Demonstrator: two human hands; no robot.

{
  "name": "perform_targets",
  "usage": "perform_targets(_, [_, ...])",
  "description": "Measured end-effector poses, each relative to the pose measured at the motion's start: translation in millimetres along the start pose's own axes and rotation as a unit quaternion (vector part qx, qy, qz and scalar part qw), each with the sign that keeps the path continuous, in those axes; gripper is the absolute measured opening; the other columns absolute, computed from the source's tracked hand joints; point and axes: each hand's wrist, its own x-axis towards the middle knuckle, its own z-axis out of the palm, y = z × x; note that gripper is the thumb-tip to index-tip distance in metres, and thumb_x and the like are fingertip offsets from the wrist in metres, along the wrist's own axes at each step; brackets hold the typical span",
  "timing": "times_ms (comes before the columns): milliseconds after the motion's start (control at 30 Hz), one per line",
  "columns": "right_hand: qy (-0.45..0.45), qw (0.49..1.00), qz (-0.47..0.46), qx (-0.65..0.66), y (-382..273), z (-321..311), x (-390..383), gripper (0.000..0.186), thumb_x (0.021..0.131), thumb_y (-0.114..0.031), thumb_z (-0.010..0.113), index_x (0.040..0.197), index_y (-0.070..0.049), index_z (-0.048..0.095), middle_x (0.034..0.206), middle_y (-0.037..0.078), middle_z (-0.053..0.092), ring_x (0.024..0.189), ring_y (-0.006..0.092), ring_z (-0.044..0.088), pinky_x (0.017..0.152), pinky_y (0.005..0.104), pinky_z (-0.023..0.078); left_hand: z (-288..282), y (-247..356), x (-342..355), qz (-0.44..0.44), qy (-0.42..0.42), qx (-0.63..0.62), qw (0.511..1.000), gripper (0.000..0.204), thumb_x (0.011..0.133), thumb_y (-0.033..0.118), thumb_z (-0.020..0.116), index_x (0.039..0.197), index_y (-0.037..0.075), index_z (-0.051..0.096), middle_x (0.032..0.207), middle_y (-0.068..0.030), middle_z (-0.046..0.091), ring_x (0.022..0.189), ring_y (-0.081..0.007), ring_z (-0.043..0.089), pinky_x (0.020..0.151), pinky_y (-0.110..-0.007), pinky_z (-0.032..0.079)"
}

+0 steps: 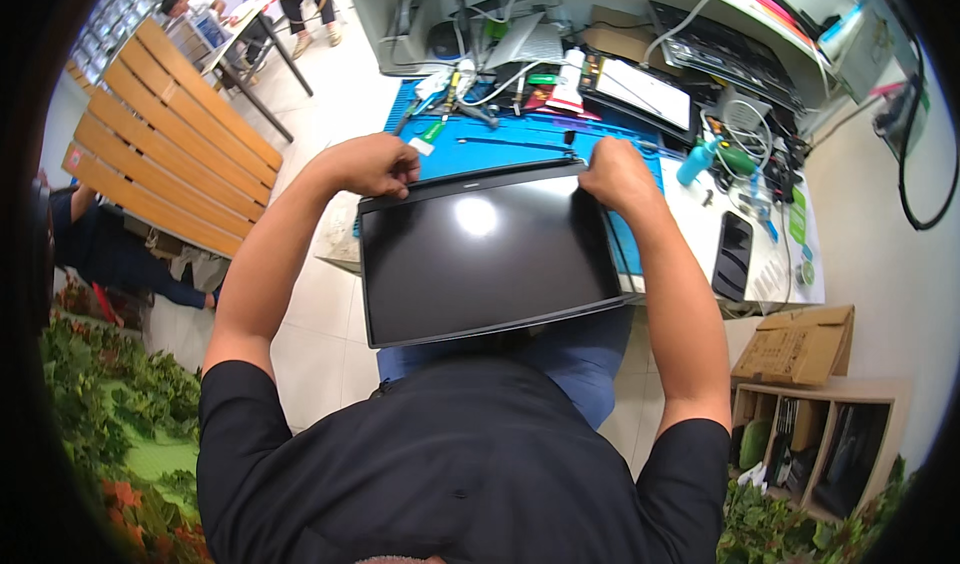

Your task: The person removes the plastic bezel from a laptop screen assembly by hand and then uses a screwdriver to remove a screw from the internal hinge assembly.

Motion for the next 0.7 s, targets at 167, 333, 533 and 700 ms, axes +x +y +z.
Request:
perform_targets(167, [0.076,0.987,-0.091,-0.113,-5,9,-7,0.021,0.082,-0.013,0.075,0.097,0.002,0.078,0.097,0.027,0.077,0.095,0.0429,0.076,0.09,0.0507,0.06,1,-5,1,0.01,-0.002,-0.024,1.0,0.027,0.084,0.009,0.086,0.108,0.004,0.075,0.094,-0.008,0.077,0.089,-0.0214,0.073,0.081,-0.037,0.057])
perform_targets(333, [0.09,0.947,-0.287,-0.109,-61,29,-21,0.024,0.089,-0.022,0.078,0.101,-0.001,0.074,0.104,0.016,0.075,0.104,0.0366,0.074,0.091,0.0483,0.06,5,-9,-6,0.002,0.009,-0.045,0.999,0.027,0.084,0.009,0.086,0.107,0.003,0.074,0.094,-0.0074,0.077,0.089,-0.0204,0.072,0.081,-0.035,0.056])
perform_targets(533, [0.044,0.886,-0.458,-0.058,-119,78,7,0.025,0.094,-0.021,0.079,0.114,-0.007,0.077,0.11,0.012,0.072,0.114,0.0332,0.067,0.099,0.0451,0.055,2,-14,3,0.017,-0.008,-0.062,0.998,0.027,0.083,0.01,0.087,0.106,0.003,0.074,0.094,-0.0075,0.077,0.09,-0.0205,0.072,0.082,-0.035,0.056])
perform_targets(700, [-0.003,0.884,-0.468,0.004,-142,88,18,0.018,0.092,-0.015,0.078,0.109,-0.008,0.08,0.107,0.011,0.074,0.109,0.035,0.069,0.097,0.0473,0.055,8,-15,-4,0.015,0.026,-0.043,0.999,0.028,0.082,0.012,0.087,0.105,0.003,0.074,0.096,-0.0099,0.077,0.092,-0.0236,0.074,0.083,-0.037,0.057])
